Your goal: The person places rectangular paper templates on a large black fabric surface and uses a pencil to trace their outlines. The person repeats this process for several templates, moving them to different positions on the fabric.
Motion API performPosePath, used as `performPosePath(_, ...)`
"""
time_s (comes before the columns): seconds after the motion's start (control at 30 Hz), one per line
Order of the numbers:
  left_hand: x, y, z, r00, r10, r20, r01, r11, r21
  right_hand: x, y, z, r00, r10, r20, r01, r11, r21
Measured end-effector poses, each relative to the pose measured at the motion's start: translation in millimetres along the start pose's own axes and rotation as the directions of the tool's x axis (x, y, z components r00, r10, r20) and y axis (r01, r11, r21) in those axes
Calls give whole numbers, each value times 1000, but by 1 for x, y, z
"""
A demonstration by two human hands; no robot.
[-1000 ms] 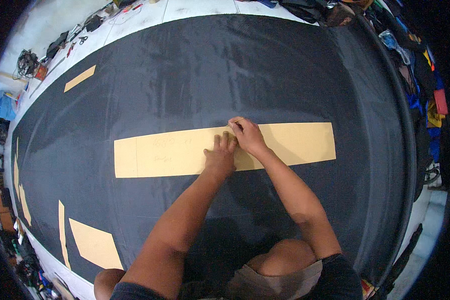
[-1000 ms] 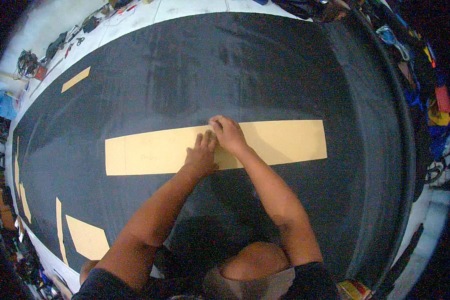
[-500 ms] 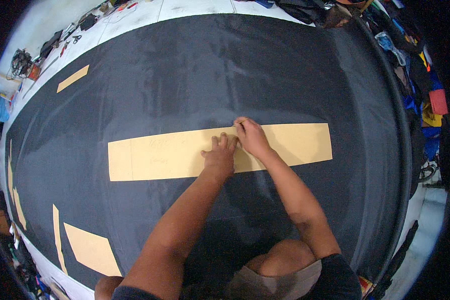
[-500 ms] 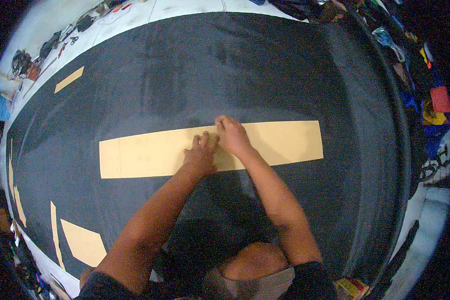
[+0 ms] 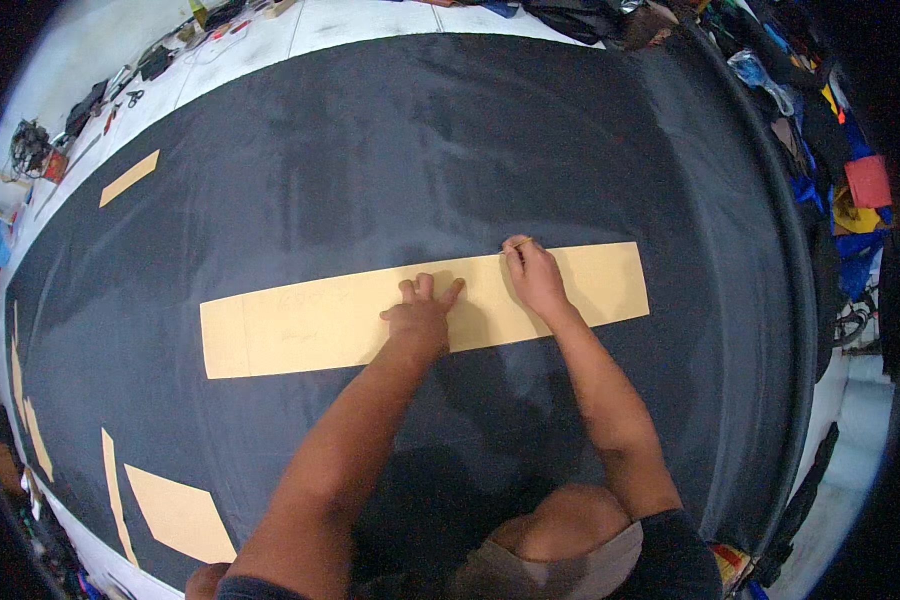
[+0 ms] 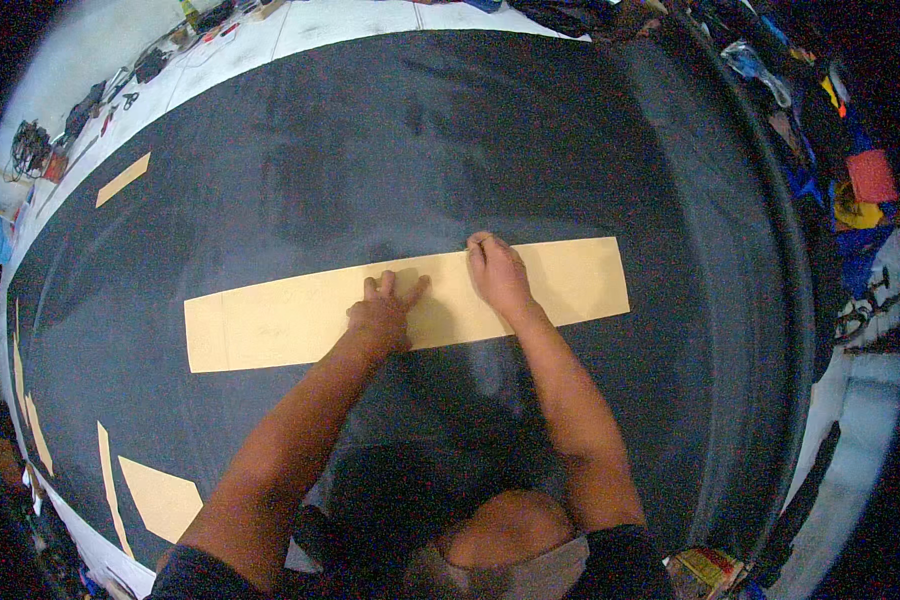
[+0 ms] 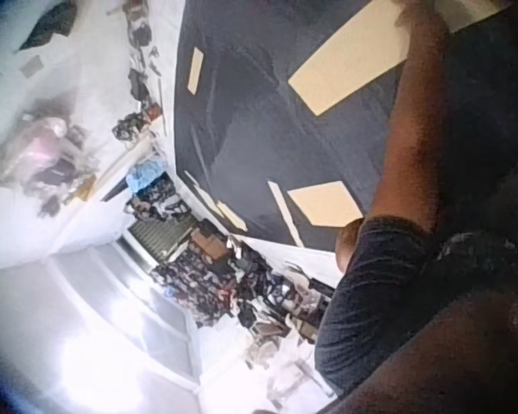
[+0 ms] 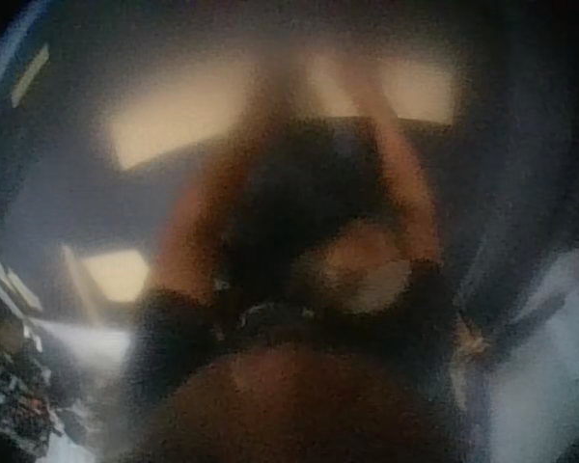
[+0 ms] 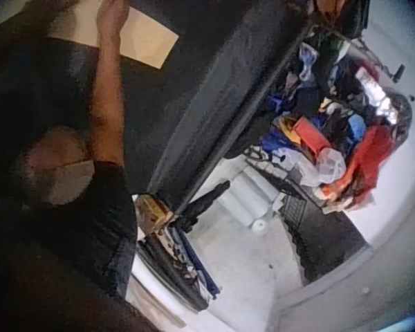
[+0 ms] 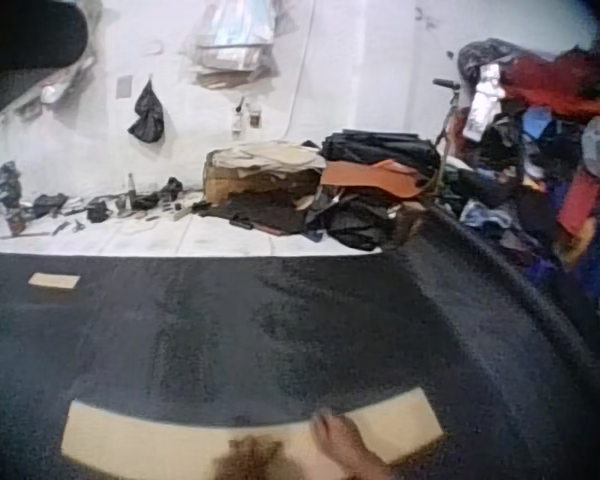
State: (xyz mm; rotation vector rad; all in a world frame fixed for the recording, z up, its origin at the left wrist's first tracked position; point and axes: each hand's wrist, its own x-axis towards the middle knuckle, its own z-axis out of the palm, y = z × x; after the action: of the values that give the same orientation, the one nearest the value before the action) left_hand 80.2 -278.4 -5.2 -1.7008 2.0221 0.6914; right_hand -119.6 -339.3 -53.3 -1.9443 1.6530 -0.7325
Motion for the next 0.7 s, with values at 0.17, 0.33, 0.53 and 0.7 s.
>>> performPosePath(0.17,0,-3,2,999,24,-39,-23,999,34,1,3,-3,998,17,58,-16,1000,-19)
performPosePath(0.33,-2,-5,-5,999,38,1,-38,998,50,-1,14,-14,1000,16,2,-16,1000,-5)
performPosePath(0.53,5,-8,0,998,68,-17,-67,997,43,-8,51,-56,971,189,-146,-159,968,196)
performPosePath(0.7,7,-8,2,997,73,-19,-71,993,94,-82,78,-70,970,-48,-240,16,991,-134)
